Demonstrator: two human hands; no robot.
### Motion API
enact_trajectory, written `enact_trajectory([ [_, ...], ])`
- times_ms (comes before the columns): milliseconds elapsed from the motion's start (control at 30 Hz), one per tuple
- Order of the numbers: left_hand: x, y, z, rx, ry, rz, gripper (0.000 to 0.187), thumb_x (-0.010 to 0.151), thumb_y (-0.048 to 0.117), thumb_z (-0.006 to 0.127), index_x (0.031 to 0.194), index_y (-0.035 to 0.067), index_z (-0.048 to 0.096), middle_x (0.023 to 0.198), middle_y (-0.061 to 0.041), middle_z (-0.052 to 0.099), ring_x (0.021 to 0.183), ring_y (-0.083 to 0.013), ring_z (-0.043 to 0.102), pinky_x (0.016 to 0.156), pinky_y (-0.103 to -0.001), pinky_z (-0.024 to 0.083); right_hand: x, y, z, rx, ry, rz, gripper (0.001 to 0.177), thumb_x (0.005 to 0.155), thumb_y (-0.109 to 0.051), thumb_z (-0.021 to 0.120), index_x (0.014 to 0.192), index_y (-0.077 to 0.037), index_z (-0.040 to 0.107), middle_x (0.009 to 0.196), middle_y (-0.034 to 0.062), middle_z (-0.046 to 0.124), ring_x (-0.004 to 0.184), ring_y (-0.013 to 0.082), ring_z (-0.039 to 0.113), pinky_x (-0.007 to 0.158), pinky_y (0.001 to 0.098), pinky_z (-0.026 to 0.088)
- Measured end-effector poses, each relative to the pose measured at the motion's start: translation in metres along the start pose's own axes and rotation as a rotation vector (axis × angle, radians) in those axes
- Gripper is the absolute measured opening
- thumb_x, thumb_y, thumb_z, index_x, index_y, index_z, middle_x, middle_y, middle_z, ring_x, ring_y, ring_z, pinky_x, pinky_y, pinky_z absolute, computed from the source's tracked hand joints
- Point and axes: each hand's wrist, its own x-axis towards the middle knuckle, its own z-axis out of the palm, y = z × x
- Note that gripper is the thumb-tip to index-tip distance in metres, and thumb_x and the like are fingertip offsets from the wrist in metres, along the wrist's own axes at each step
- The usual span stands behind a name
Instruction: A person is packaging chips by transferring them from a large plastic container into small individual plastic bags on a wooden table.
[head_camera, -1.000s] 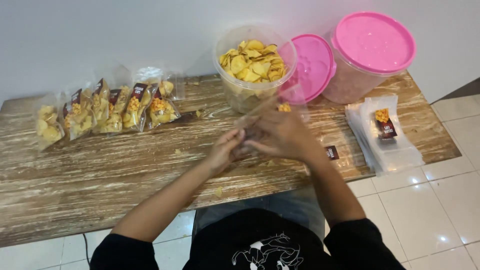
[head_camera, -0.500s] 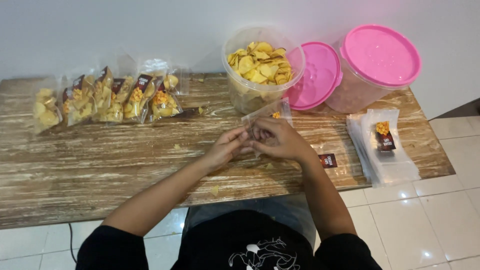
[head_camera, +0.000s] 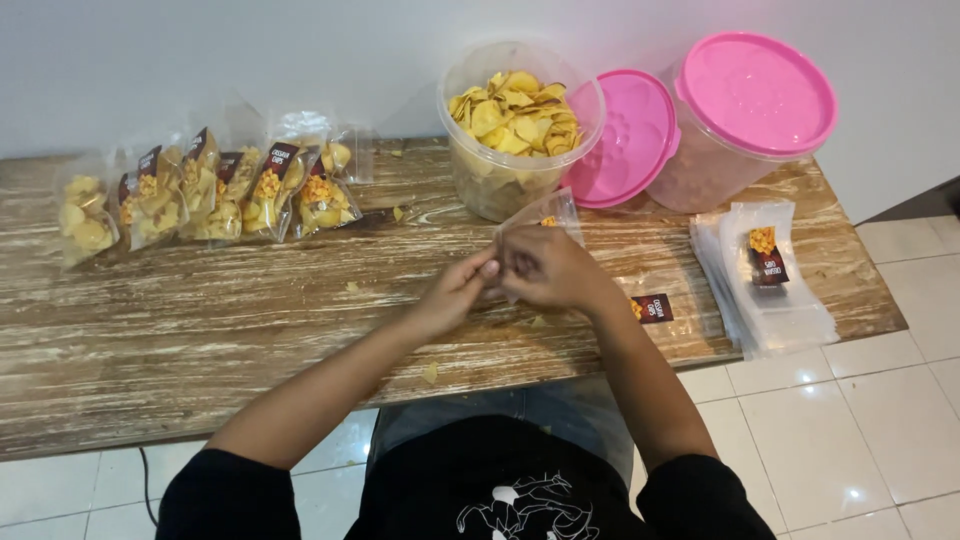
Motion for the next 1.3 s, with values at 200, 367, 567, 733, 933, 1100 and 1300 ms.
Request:
enact_trajectory([
  [200, -0.010, 0.016, 0.009, 0.322, 0.044, 0.135, 0.044, 0.112, 0.011, 0.035, 0.154, -0.002, 0.040, 0.145, -0.022, 0.056, 0.134, -0.0203, 0.047, 0.115, -0.048, 0.037, 0.005, -0.015, 0.011, -0.381, 0.137, -0.174, 0.025, 0.085, -0.017, 0.069, 0.069, -0.012, 0.050, 0.058, 0.0056, 0.056, 0.058, 0.0281, 0.064, 0.058, 0.0338, 0.053],
  [367, -0.014, 0.049, 0.013, 0.561, 0.231, 0.122, 0.030, 0.102, 0.008, 0.051, 0.128, -0.001, 0.061, 0.106, -0.021, 0.072, 0.104, -0.0271, 0.066, 0.089, -0.047, 0.053, 0.005, -0.010, 0.015, -0.398, 0.072, -0.279, 0.015, 0.095, -0.016, 0.063, 0.089, -0.002, 0.060, 0.078, 0.0179, 0.067, 0.080, 0.0367, 0.071, 0.071, 0.0429, 0.059],
  [567, -0.023, 0.070, 0.030, 0.895, 0.331, 0.100, 0.021, 0.101, 0.025, 0.056, 0.092, 0.009, 0.066, 0.075, -0.017, 0.072, 0.076, -0.0359, 0.074, 0.059, -0.039, 0.053, -0.006, 0.000, 0.016, -0.366, 0.045, -0.239, 0.027, 0.103, -0.026, 0.062, 0.099, 0.001, 0.060, 0.087, 0.0172, 0.063, 0.091, 0.0381, 0.067, 0.080, 0.0455, 0.058],
  [733, -0.034, 0.094, 0.046, 0.673, 0.389, 0.106, 0.025, 0.094, 0.014, 0.059, 0.070, 0.007, 0.054, 0.054, -0.012, 0.067, 0.052, -0.0226, 0.073, 0.050, -0.029, 0.055, -0.009, 0.010, 0.001, -0.441, 0.147, -0.203, 0.021, 0.102, -0.022, 0.063, 0.093, -0.004, 0.057, 0.079, 0.0129, 0.057, 0.082, 0.0337, 0.066, 0.073, 0.0414, 0.055],
  [933, -0.040, 0.091, 0.048, 0.774, 0.482, 0.347, 0.033, 0.086, 0.012, 0.069, 0.058, 0.011, 0.052, 0.046, -0.010, 0.058, 0.044, -0.0245, 0.062, 0.043, -0.028, 0.044, -0.006, -0.026, 0.006, -0.400, 0.180, -0.266, 0.018, 0.092, -0.015, 0.074, 0.087, -0.007, 0.059, 0.076, 0.0095, 0.061, 0.072, 0.0295, 0.066, 0.064, 0.0373, 0.055],
  [1100, -0.037, 0.088, 0.040, 1.082, 0.468, 0.986, 0.039, 0.082, 0.049, 0.076, 0.083, 0.013, 0.061, 0.074, -0.007, 0.061, 0.064, -0.0280, 0.060, 0.061, -0.037, 0.051, -0.004, -0.048, 0.011, -0.236, 0.407, -0.294, 0.007, 0.087, -0.001, 0.078, 0.091, -0.004, 0.073, 0.102, 0.0185, 0.073, 0.087, 0.0362, 0.074, 0.071, 0.0419, 0.062],
  [1300, -0.021, 0.133, 0.035, 1.420, 0.352, 1.033, 0.063, 0.106, 0.056, 0.041, 0.155, 0.017, 0.044, 0.160, -0.016, 0.042, 0.150, -0.0361, 0.035, 0.124, -0.056, 0.006, -0.025, -0.035, 0.031, 0.633, 0.563, 0.079, 0.040, 0.088, 0.013, 0.070, 0.104, -0.007, 0.039, 0.101, 0.0135, 0.065, 0.067, 0.0161, 0.073, 0.050, 0.0220, 0.062],
])
